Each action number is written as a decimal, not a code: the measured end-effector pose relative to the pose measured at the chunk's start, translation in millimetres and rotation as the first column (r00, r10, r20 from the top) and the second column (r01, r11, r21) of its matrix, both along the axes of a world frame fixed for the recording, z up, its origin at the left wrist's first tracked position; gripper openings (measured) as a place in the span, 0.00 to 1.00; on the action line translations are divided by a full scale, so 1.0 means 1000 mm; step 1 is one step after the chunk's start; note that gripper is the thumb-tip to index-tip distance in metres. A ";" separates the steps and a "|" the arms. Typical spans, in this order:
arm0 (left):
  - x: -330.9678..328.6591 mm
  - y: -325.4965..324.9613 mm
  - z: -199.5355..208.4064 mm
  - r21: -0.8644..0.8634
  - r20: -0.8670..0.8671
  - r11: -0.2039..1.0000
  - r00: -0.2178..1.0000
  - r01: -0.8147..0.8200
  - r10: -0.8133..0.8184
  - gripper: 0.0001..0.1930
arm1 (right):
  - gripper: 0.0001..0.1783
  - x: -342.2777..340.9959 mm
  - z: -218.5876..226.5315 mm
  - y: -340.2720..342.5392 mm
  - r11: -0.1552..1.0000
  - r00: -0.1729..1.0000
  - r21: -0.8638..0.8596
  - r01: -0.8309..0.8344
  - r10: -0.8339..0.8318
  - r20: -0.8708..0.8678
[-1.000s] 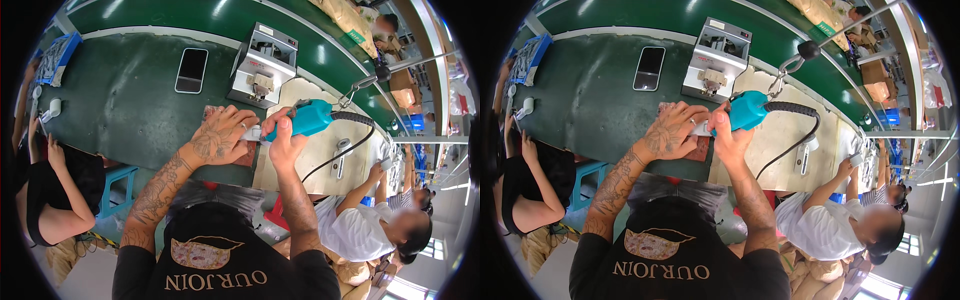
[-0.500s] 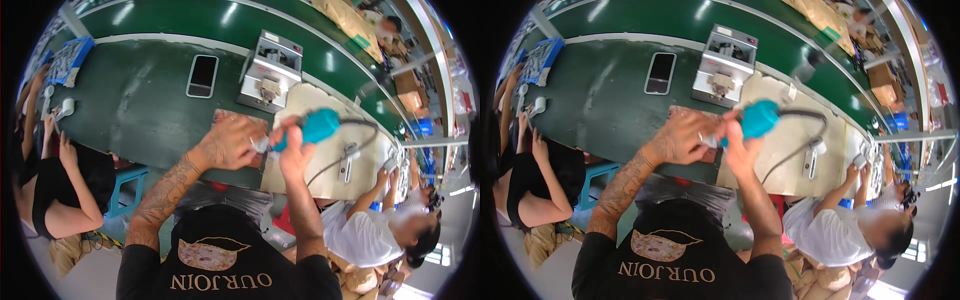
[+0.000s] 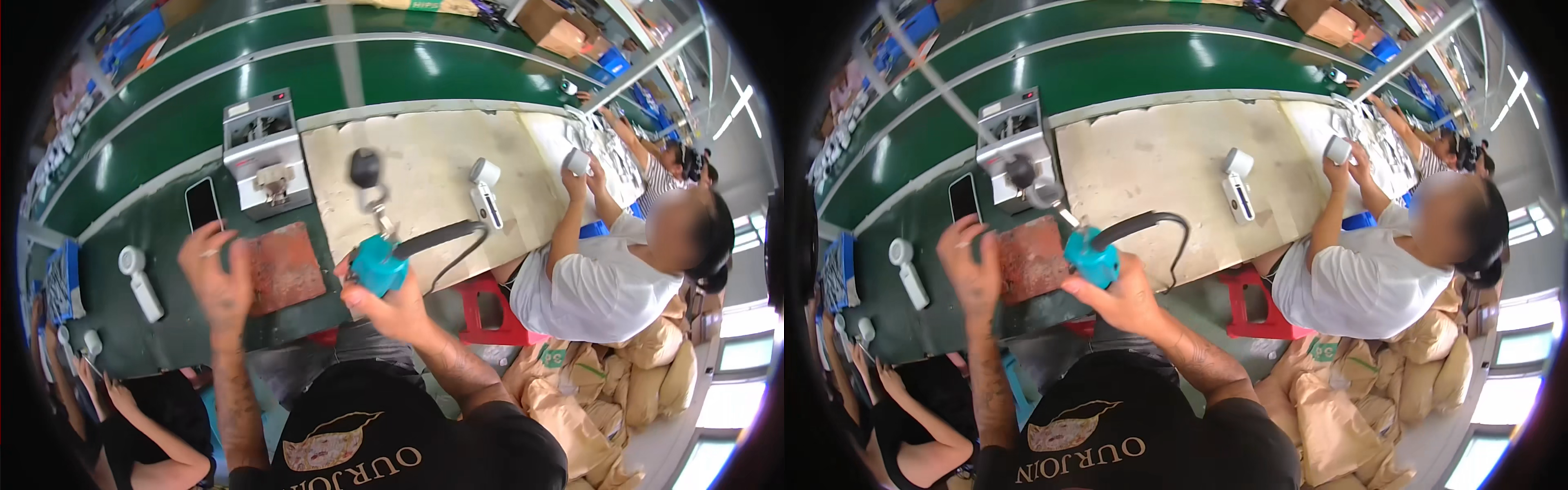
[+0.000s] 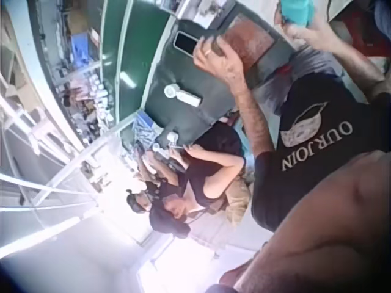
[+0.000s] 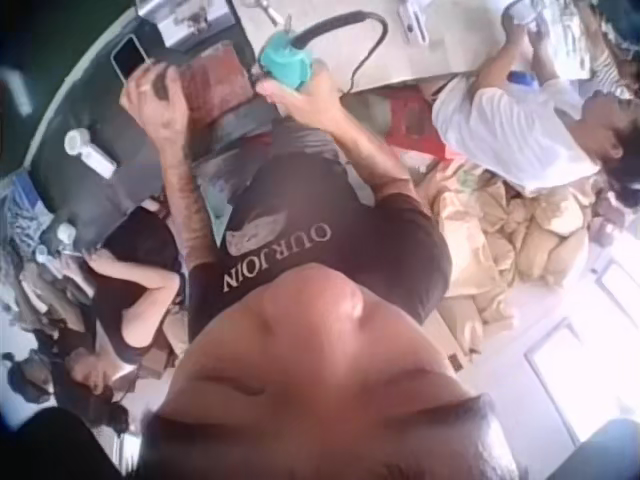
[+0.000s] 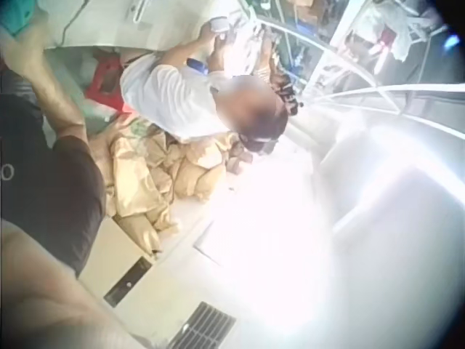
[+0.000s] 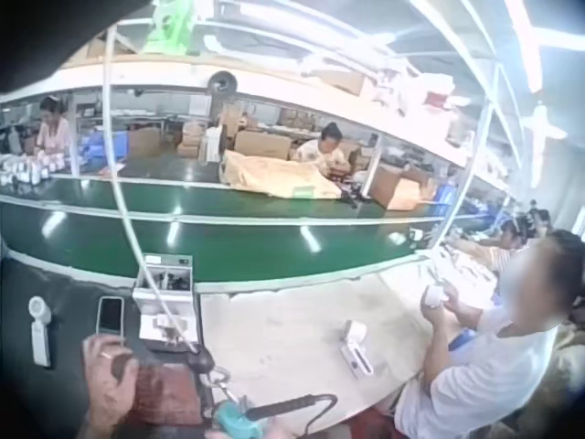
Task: Assembling small electronic devices using a pneumatic screwdriver on a production line.
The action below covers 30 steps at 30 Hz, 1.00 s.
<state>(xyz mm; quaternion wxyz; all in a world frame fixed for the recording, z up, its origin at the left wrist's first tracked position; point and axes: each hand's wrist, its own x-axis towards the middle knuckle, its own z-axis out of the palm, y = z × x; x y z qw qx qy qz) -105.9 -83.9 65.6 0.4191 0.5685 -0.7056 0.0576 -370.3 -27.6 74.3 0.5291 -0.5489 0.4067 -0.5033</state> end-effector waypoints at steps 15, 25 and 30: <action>-0.390 -0.107 -0.065 0.695 -0.169 0.601 0.901 0.396 -0.399 0.42 | 0.22 -0.042 0.024 0.059 0.963 0.956 0.005 0.270 -0.268 -0.120; -0.230 -0.077 -0.051 0.358 -0.716 0.573 0.611 0.737 -0.338 0.21 | 0.18 -0.060 0.017 0.010 0.932 0.924 -0.050 0.360 -0.363 -0.119; -0.120 -0.039 -0.007 0.462 -0.581 0.702 0.783 0.542 -0.223 0.17 | 0.18 -0.039 0.022 -0.023 0.939 0.942 -0.075 0.334 -0.333 0.032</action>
